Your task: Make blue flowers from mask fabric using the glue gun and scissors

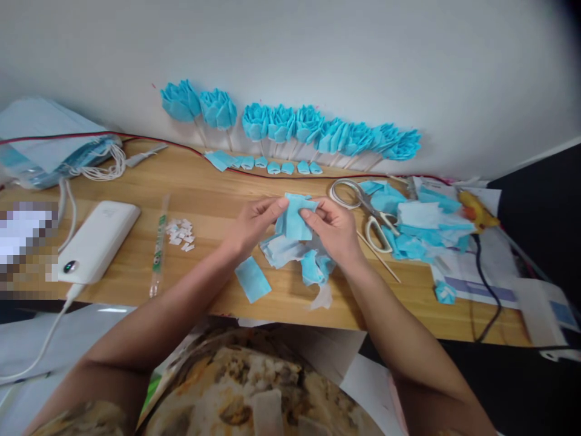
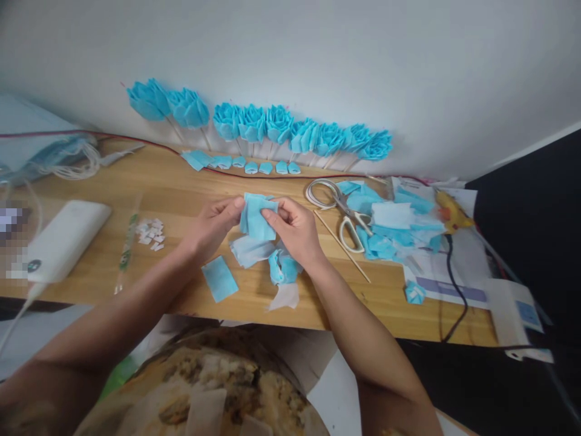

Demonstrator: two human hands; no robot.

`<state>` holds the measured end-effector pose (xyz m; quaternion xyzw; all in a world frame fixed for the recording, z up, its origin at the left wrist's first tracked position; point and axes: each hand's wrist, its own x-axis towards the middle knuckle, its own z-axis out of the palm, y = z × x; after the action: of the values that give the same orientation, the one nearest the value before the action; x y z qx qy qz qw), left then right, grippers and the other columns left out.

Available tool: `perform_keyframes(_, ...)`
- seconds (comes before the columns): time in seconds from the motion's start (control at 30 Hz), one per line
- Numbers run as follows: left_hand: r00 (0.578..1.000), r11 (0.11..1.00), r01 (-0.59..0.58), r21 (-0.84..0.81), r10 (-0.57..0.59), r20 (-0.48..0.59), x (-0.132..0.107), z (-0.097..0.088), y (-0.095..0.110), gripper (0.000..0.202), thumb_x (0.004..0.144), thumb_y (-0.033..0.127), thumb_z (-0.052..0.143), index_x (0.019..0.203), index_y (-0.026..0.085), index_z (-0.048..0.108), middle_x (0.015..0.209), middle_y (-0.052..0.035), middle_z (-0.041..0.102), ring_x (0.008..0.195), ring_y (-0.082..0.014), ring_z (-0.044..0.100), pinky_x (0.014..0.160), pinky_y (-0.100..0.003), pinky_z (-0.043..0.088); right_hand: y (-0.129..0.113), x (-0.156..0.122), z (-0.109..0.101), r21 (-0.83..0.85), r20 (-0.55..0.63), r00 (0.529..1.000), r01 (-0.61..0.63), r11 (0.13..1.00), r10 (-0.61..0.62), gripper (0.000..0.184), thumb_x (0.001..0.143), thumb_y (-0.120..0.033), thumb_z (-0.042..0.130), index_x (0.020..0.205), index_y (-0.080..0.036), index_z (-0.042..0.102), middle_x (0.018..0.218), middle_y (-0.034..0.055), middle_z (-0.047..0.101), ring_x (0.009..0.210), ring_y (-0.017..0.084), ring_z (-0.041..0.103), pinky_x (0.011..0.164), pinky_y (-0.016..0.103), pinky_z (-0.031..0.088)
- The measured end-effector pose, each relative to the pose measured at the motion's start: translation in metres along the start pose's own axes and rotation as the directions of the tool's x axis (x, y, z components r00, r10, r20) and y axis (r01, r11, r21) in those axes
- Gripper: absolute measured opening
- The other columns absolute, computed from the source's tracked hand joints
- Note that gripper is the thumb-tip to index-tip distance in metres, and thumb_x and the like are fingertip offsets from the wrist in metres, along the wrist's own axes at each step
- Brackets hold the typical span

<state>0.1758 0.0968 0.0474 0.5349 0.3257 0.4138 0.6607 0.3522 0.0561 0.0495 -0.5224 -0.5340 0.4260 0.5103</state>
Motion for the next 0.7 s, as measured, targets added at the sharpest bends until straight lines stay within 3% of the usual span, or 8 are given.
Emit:
perform_keyframes(0.13, 1.000, 0.999, 0.015, -0.051, -0.014, 0.006, 0.0016, 0.0014, -0.0021, 0.040, 0.066, 0.046, 0.092, 0.082, 0.016, 0.072, 0.077, -0.0015, 0.072, 0.072, -0.0139, 0.063, 0.070, -0.026, 0.051, -0.0012, 0.0005, 0.0005, -0.030, -0.016, 1.000, 0.008, 1.000, -0.009, 0.027, 0.080, -0.048, 0.078, 0.085, -0.023, 0.067, 0.055, -0.0064, 0.055, 0.051, 0.011, 0.047, 0.051, 0.025, 0.039)
perform_keyframes(0.27, 0.996, 0.998, -0.002, -0.056, -0.003, -0.088, 0.0015, 0.0021, -0.0036, 0.035, 0.069, 0.043, 0.089, 0.078, 0.015, 0.070, 0.076, -0.0011, 0.071, 0.070, -0.0128, 0.062, 0.069, -0.026, 0.051, -0.0004, 0.0015, 0.0018, -0.008, -0.029, 1.000, 0.003, 1.000, -0.004, 0.031, 0.077, -0.050, 0.080, 0.086, -0.023, 0.068, 0.062, -0.0049, 0.063, 0.055, 0.012, 0.052, 0.054, 0.026, 0.045)
perform_keyframes(0.43, 0.996, 0.996, 0.013, -0.092, -0.021, -0.086, 0.0007, 0.0012, -0.0037, 0.034, 0.072, 0.046, 0.087, 0.077, 0.016, 0.073, 0.075, -0.0004, 0.071, 0.071, -0.0120, 0.061, 0.072, -0.026, 0.050, 0.0038, 0.0031, 0.0012, -0.027, -0.053, 0.997, 0.063, 0.998, -0.064, 0.020, 0.082, -0.042, 0.076, 0.084, -0.024, 0.069, 0.071, -0.0024, 0.067, 0.062, 0.013, 0.058, 0.058, 0.027, 0.049)
perform_keyframes(0.6, 0.996, 0.994, 0.055, -0.094, -0.062, -0.071, 0.0005, 0.0013, -0.0060, 0.034, 0.072, 0.047, 0.087, 0.078, 0.017, 0.074, 0.073, 0.0002, 0.069, 0.067, -0.0111, 0.058, 0.067, -0.025, 0.047, 0.0053, 0.0050, -0.0028, -0.067, -0.068, 0.979, 0.186, 0.980, -0.191, 0.017, 0.081, -0.037, 0.079, 0.078, -0.023, 0.070, 0.120, 0.0045, 0.072, 0.107, 0.021, 0.068, 0.083, 0.032, 0.057)
perform_keyframes(0.63, 0.996, 0.994, 0.063, -0.093, -0.069, -0.065, 0.0005, 0.0014, -0.0065, 0.034, 0.072, 0.047, 0.087, 0.078, 0.017, 0.074, 0.072, 0.0006, 0.068, 0.066, -0.0109, 0.058, 0.065, -0.025, 0.047, 0.0060, 0.0054, -0.0033, -0.048, -0.063, 0.982, 0.173, 0.984, -0.176, 0.018, 0.080, -0.038, 0.079, 0.078, -0.023, 0.070, 0.119, 0.0045, 0.073, 0.107, 0.021, 0.068, 0.084, 0.033, 0.058)
perform_keyframes(0.7, 0.996, 0.993, 0.071, -0.094, -0.077, -0.055, 0.0005, 0.0015, -0.0073, 0.033, 0.073, 0.047, 0.086, 0.079, 0.017, 0.074, 0.070, 0.0012, 0.066, 0.064, -0.0103, 0.056, 0.063, -0.024, 0.045, 0.0080, 0.0060, -0.0032, -0.022, -0.053, 0.991, 0.120, 0.993, -0.121, 0.022, 0.079, -0.041, 0.080, 0.079, -0.024, 0.068, 0.099, 0.0029, 0.074, 0.090, 0.019, 0.069, 0.077, 0.032, 0.058)
